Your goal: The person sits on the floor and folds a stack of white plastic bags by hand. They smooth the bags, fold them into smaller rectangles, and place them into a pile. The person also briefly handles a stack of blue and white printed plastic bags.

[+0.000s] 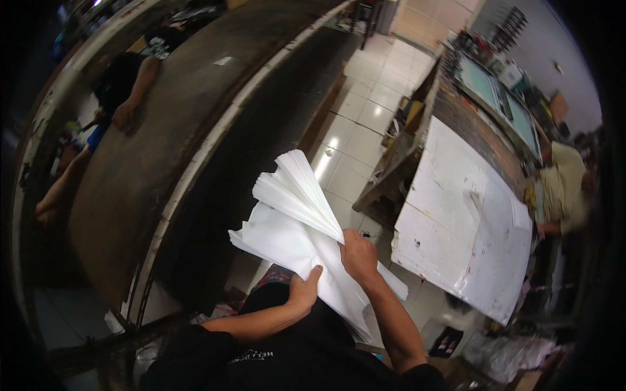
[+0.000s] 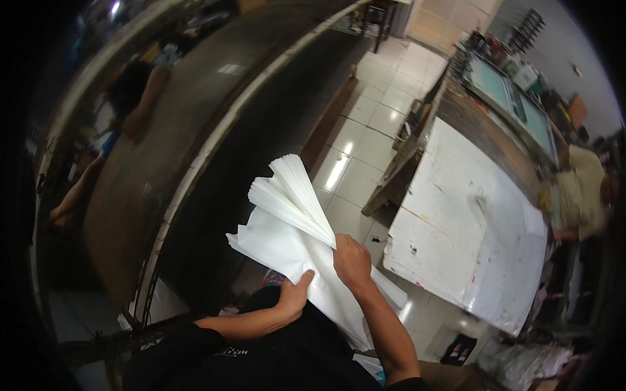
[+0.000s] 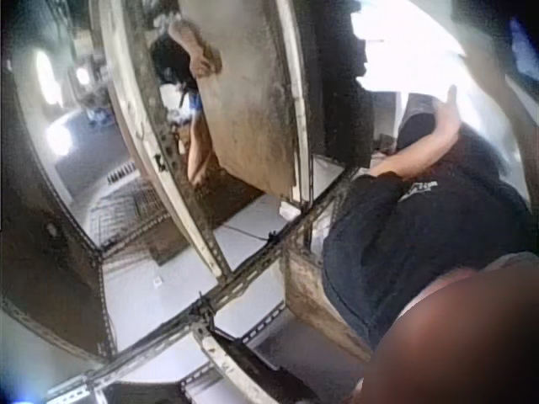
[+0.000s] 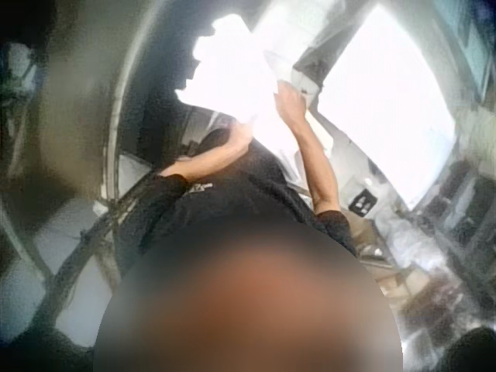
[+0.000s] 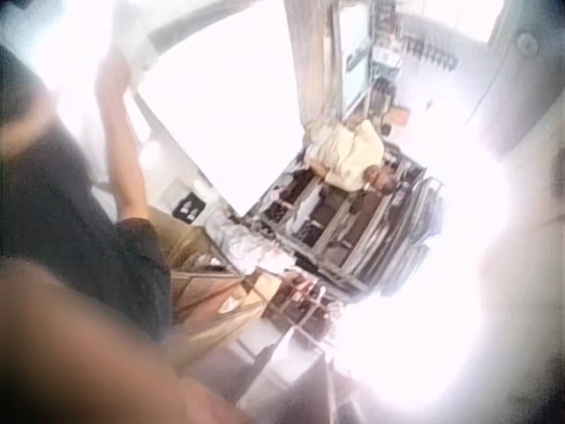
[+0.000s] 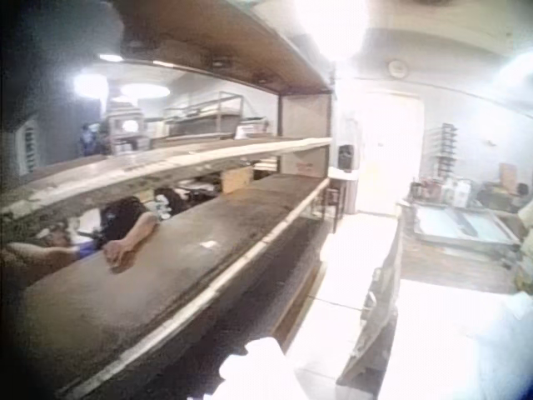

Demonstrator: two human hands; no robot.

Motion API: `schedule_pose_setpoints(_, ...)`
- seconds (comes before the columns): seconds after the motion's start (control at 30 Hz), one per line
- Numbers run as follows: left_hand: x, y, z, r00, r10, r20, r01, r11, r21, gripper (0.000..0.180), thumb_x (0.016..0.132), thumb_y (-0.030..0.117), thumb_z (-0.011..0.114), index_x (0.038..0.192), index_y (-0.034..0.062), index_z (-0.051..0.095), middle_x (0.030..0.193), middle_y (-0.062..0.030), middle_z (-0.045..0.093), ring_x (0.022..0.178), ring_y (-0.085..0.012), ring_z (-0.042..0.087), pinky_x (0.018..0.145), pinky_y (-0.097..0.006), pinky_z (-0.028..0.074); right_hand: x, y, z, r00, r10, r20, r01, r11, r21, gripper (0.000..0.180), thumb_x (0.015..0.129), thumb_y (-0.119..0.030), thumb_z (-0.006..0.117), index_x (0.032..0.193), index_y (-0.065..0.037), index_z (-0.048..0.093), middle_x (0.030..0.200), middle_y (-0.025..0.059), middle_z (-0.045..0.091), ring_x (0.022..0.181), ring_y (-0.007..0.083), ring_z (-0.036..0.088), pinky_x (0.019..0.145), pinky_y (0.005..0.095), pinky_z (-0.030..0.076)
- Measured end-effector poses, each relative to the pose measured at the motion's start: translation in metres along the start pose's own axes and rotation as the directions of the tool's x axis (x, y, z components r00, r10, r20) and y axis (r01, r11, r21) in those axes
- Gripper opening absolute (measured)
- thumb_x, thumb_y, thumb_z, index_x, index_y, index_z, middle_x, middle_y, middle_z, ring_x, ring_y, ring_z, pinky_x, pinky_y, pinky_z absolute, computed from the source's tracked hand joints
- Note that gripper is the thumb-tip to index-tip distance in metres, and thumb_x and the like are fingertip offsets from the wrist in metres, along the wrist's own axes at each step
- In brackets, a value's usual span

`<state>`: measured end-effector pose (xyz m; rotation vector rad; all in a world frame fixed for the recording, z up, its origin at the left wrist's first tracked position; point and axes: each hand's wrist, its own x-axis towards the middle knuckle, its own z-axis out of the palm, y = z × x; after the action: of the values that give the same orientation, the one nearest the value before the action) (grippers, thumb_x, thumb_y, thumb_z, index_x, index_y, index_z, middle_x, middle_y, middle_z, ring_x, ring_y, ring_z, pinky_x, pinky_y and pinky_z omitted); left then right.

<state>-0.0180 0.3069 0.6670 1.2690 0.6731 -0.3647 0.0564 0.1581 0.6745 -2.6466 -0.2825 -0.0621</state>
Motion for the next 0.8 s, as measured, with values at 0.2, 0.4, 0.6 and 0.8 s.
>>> schedule_pose_setpoints(0.2,0.019,0.057,-0.038,0.977,0.016,-0.211,-0.052,0.984,-0.168,0.037,0.087,0.017,0.060,0.115,-0.0056,0.051,0.109,-0.0127,0.058,0.099,-0.0211,0.055,0.086,-0.033,0.044,0.086,-0.067,0.016,0.986,-0.112,0.125,0.116,0.993,-0.023,0.010,0.077,-0.011,0.055,0.084,-0.004,0.051,0.080,0.0134,0.058,0.077,0.0315,0.059,0.068,0.0436,0.045)
schedule_pose_setpoints(0.4,0.036,0.078,-0.056,0.942,-0.003,-0.336,-0.079,0.970,-0.230,0.039,0.088,0.017,0.059,0.118,-0.0050,0.050,0.114,-0.0121,0.056,0.102,-0.0217,0.052,0.090,-0.033,0.041,0.149,-0.099,0.020,0.953,-0.183,0.241,0.184,0.983,0.020,0.010,0.079,-0.010,0.054,0.085,-0.004,0.051,0.082,0.0133,0.059,0.078,0.0310,0.060,0.068,0.0425,0.047)
schedule_pose_setpoints(0.6,0.031,0.100,-0.066,0.934,-0.049,-0.353,-0.118,0.892,-0.437,0.036,0.089,0.015,0.058,0.119,-0.0039,0.050,0.114,-0.0115,0.055,0.103,-0.0218,0.052,0.091,-0.033,0.041,0.185,-0.128,0.026,0.902,-0.245,0.356,0.256,0.966,0.016,0.009,0.080,-0.009,0.051,0.087,-0.004,0.050,0.085,0.0129,0.059,0.080,0.0307,0.061,0.070,0.0419,0.048)
schedule_pose_setpoints(0.8,0.002,0.130,-0.059,0.940,-0.121,-0.319,-0.071,0.845,-0.530,0.036,0.091,0.014,0.055,0.123,0.0003,0.045,0.115,-0.0100,0.053,0.105,-0.0218,0.052,0.091,-0.034,0.043,0.204,-0.150,0.006,0.831,-0.332,0.445,0.370,0.929,0.002,0.009,0.079,-0.006,0.050,0.088,-0.004,0.050,0.083,0.0133,0.060,0.079,0.0293,0.062,0.069,0.0407,0.049)
